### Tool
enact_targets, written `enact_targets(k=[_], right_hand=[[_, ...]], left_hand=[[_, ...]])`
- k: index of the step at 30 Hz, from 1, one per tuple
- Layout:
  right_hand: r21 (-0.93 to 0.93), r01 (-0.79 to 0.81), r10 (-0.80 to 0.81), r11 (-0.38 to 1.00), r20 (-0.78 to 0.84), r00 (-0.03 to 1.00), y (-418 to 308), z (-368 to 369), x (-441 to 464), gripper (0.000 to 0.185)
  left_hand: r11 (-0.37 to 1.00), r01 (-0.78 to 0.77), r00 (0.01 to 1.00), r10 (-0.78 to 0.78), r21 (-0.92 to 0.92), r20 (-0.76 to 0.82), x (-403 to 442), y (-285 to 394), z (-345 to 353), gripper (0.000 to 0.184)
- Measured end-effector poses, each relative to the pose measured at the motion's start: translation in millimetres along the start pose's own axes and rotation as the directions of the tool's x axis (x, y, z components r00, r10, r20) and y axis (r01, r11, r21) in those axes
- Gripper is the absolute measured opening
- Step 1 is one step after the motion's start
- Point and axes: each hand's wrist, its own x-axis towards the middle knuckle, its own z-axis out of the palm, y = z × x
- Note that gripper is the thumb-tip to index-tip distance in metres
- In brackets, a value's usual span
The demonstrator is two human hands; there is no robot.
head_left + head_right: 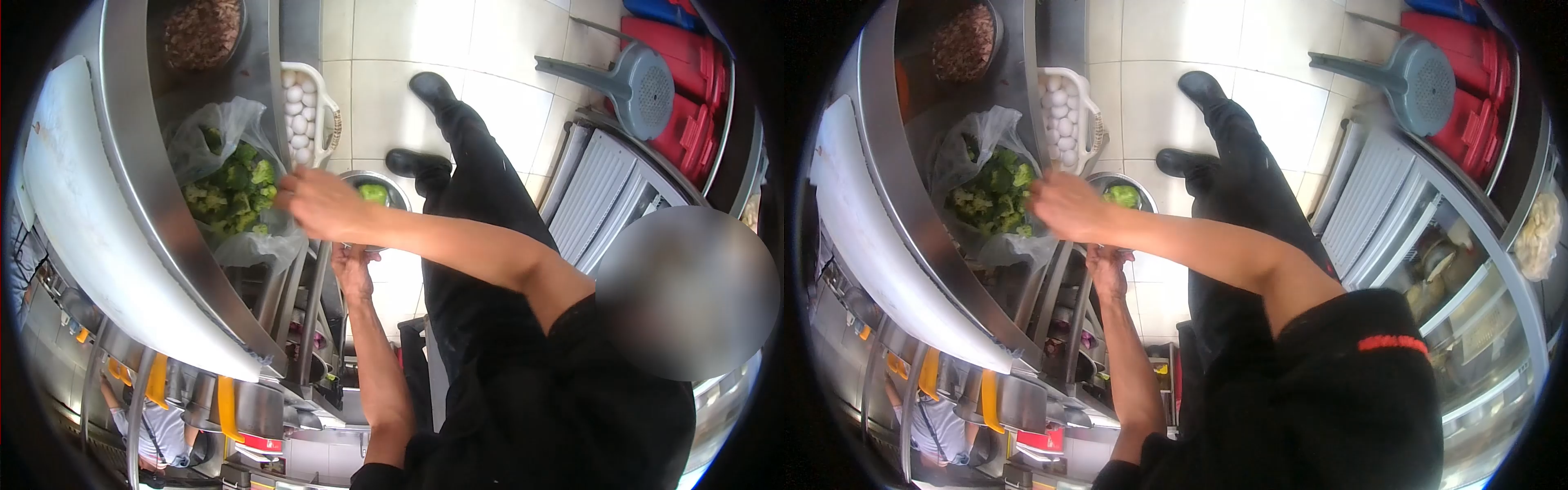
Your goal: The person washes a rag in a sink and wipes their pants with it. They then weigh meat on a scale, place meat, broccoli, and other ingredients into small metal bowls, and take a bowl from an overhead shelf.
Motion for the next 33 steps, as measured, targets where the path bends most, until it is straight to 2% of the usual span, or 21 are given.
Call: enact_targets(k=[1, 2, 3, 4, 6, 7, 9, 11, 12, 16, 18, 21, 23, 25, 27, 28, 30, 31, 33], right_hand=[[-0.002, 0.028, -0.028, 1.000, -0.070, 0.997, -4, 16, 17, 0.033], [-0.117, 0.061, -0.070, 0.991, -0.079, 0.994, -6, 31, 35, 0.032], [-0.229, 0.093, -0.115, 0.969, -0.083, 0.990, -7, 45, 51, 0.031], [-0.226, 0.097, -0.118, 0.969, -0.082, 0.990, -3, 61, 63, 0.031], [-0.448, 0.115, -0.145, 0.887, -0.033, 0.989, 9, 85, 79, 0.042], [-0.447, 0.117, -0.146, 0.887, -0.031, 0.989, 14, 91, 85, 0.042], [-0.361, 0.200, -0.142, 0.911, 0.181, 0.973, 20, 93, 95, 0.043], [-0.307, 0.251, -0.197, 0.918, 0.198, 0.960, 32, 89, 104, 0.043], [-0.254, 0.294, -0.248, 0.921, 0.200, 0.948, 38, 87, 108, 0.044], [-0.271, 0.288, -0.261, 0.918, 0.132, 0.956, 48, 84, 110, 0.042], [-0.338, 0.280, -0.293, 0.898, 0.015, 0.956, 43, 85, 106, 0.044], [-0.367, 0.300, -0.289, 0.881, 0.087, 0.953, 39, 97, 103, 0.046], [-0.428, 0.291, -0.300, 0.856, 0.046, 0.953, 37, 109, 105, 0.044], [-0.490, 0.281, -0.317, 0.825, 0.010, 0.948, 35, 121, 110, 0.042], [-0.397, 0.166, -0.139, 0.902, 0.097, 0.986, 22, 116, 118, 0.032], [-0.398, 0.170, -0.143, 0.901, 0.097, 0.985, 15, 112, 124, 0.032], [-0.394, 0.092, -0.019, 0.915, 0.184, 0.983, 7, 113, 136, 0.026], [-0.394, 0.098, -0.026, 0.914, 0.184, 0.983, 6, 113, 138, 0.026], [-0.236, 0.062, -0.005, 0.970, 0.235, 0.972, 6, 113, 138, 0.031]], left_hand=[[1.000, 0.012, 1.000, -0.012, -0.006, -0.014, 0, -2, -1, 0.022], [1.000, 0.011, 1.000, -0.011, -0.007, -0.015, 0, -3, -2, 0.022], [1.000, 0.005, 1.000, -0.005, -0.024, 0.001, 0, -3, -3, 0.022], [0.999, -0.001, 1.000, 0.002, -0.041, 0.016, -1, -4, -4, 0.022], [0.999, -0.008, 1.000, 0.008, -0.039, -0.004, -3, -4, -3, 0.023], [0.999, -0.010, 1.000, 0.010, -0.034, -0.020, -4, -4, -3, 0.023], [0.999, -0.012, 1.000, 0.011, -0.050, -0.014, -8, -3, -2, 0.023], [0.997, -0.012, 1.000, 0.011, -0.072, -0.008, -10, -5, 0, 0.022], [0.998, -0.003, 1.000, 0.002, -0.058, -0.012, -11, -6, 0, 0.022], [0.999, 0.022, 0.999, -0.023, -0.032, -0.029, -10, -18, -6, 0.020], [0.998, 0.028, 0.999, -0.030, -0.052, -0.038, -11, -19, -3, 0.020], [0.998, 0.030, 0.997, -0.035, -0.058, -0.071, -10, -20, 2, 0.020], [0.999, 0.031, 0.995, -0.035, -0.042, -0.097, -8, -23, 2, 0.021], [0.997, 0.003, 0.998, -0.008, -0.074, -0.059, -4, -29, -1, 0.023], [0.998, 0.025, 0.997, -0.029, -0.064, -0.070, -6, -15, 9, 0.022], [0.997, 0.047, 0.996, -0.051, -0.056, -0.078, -7, -10, 13, 0.022], [0.997, 0.025, 0.997, -0.031, -0.069, -0.077, -6, -10, 12, 0.020], [0.997, 0.010, 0.997, -0.016, -0.079, -0.075, -6, -10, 11, 0.019], [0.997, -0.003, 0.997, -0.003, -0.073, -0.078, -5, -11, 9, 0.018]])
